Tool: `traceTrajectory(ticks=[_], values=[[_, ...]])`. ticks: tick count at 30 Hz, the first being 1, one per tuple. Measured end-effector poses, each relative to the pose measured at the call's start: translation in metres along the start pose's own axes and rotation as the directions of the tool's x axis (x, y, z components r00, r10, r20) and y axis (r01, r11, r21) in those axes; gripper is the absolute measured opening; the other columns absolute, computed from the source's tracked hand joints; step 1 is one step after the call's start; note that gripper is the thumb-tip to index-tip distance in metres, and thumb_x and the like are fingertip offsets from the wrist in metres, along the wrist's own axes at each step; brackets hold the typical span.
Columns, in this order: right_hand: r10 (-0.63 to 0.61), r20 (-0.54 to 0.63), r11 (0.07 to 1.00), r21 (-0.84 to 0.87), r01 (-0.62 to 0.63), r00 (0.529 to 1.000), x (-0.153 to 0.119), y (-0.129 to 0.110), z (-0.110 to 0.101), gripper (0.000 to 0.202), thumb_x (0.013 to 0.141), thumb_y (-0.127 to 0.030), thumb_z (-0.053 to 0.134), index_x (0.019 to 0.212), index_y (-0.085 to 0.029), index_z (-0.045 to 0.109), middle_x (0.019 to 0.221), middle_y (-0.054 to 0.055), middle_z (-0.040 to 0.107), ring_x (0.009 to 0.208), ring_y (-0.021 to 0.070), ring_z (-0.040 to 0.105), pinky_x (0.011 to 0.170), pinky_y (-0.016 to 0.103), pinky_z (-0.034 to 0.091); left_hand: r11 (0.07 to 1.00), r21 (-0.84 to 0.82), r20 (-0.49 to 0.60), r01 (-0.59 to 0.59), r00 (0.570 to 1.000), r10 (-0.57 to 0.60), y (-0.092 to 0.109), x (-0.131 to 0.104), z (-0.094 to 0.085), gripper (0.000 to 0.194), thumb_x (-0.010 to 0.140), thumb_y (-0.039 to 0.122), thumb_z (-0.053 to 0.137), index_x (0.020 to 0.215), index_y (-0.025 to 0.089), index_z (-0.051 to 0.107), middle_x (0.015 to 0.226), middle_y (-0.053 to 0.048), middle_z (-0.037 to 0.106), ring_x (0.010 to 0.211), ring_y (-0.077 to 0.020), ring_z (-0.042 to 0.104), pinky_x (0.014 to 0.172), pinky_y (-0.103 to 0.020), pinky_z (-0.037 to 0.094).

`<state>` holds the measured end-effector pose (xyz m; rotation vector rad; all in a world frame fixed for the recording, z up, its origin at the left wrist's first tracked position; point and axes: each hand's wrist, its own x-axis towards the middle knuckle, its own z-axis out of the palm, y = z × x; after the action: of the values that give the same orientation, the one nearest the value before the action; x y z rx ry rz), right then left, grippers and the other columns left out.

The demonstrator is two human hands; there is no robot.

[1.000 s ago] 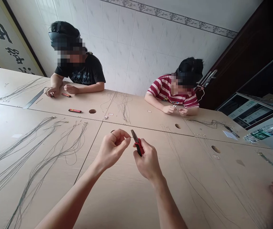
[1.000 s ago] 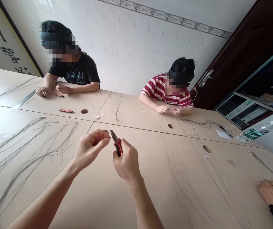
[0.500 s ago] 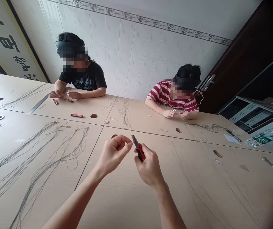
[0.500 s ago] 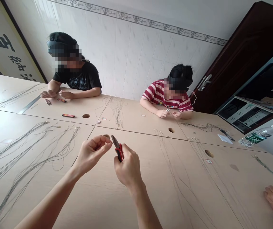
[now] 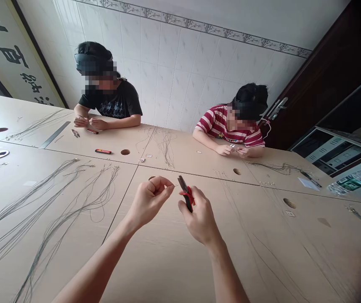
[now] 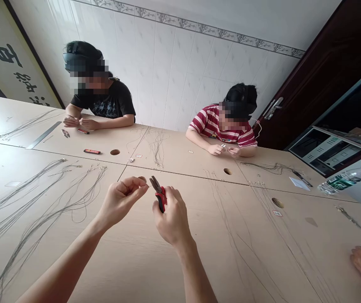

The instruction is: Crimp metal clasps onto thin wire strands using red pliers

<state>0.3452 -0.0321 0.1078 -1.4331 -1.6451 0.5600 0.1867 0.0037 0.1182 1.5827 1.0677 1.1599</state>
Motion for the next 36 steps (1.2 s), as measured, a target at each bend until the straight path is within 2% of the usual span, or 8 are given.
traceTrajectory(ticks=[3,6,15,24,28,36], values=[[0.012,-0.028,0.996,0.088,-0.009,1.000,0.0005,0.0000,-0.0054,0.012,0.091,-0.032,0.054,0.094,-0.021,0.056,0.086,0.003,0.062,0.078,0.0181,0.056,0.073,0.031,0.045,0.999,-0.007,0.000,0.037,0.999,-0.037,0.0009,0.0003,-0.0021,0.023,0.087,0.037,0.061,0.075,0.018,0.060,0.056,0.006,0.031,0.050,-0.0083,0.022,0.045,-0.023,0.018],[0.024,-0.049,0.992,0.125,-0.018,0.999,0.0011,-0.0010,-0.0089,0.016,0.094,-0.036,0.051,0.091,-0.021,0.054,0.082,0.002,0.060,0.075,0.0166,0.054,0.070,0.030,0.043,0.999,0.000,0.012,0.053,0.999,-0.053,0.0018,0.0002,-0.0025,0.024,0.086,0.038,0.061,0.075,0.017,0.059,0.057,0.005,0.033,0.050,-0.0081,0.022,0.044,-0.023,0.017],[-0.017,-0.044,0.989,0.149,0.024,0.999,0.0002,-0.0003,-0.0066,0.015,0.096,-0.035,0.050,0.091,-0.021,0.054,0.080,0.000,0.057,0.069,0.0141,0.051,0.065,0.027,0.041,0.997,0.037,0.124,0.071,0.989,-0.075,0.0065,-0.0012,0.0020,0.022,0.086,0.034,0.057,0.075,0.016,0.060,0.059,0.006,0.031,0.050,-0.0075,0.023,0.045,-0.022,0.019],[-0.015,-0.011,0.992,0.126,0.016,1.000,0.0003,-0.0002,-0.0044,0.015,0.096,-0.036,0.051,0.092,-0.022,0.054,0.086,0.002,0.060,0.076,0.0161,0.055,0.069,0.029,0.043,0.998,0.014,0.131,0.067,0.989,-0.069,0.0055,-0.0013,-0.0002,0.022,0.087,0.034,0.057,0.076,0.015,0.061,0.063,0.004,0.038,0.051,-0.0070,0.025,0.045,-0.022,0.021],[-0.060,-0.022,0.993,0.104,0.062,0.998,0.0002,-0.0019,-0.0043,0.015,0.096,-0.035,0.051,0.089,-0.022,0.053,0.083,0.002,0.061,0.076,0.0164,0.055,0.069,0.029,0.044,0.998,0.001,0.140,0.063,0.988,-0.063,0.0045,-0.0005,0.0002,0.022,0.087,0.034,0.057,0.078,0.015,0.061,0.065,0.003,0.041,0.051,-0.0075,0.027,0.045,-0.022,0.022],[-0.061,-0.007,0.991,0.120,0.062,0.998,0.0008,0.0001,-0.0031,0.015,0.096,-0.034,0.050,0.088,-0.022,0.051,0.081,0.001,0.058,0.075,0.0157,0.054,0.068,0.029,0.043,0.998,-0.006,0.164,0.069,0.984,-0.067,0.0035,-0.0024,-0.0002,0.024,0.089,0.035,0.056,0.077,0.015,0.060,0.067,0.003,0.040,0.054,-0.0082,0.028,0.047,-0.022,0.023]])
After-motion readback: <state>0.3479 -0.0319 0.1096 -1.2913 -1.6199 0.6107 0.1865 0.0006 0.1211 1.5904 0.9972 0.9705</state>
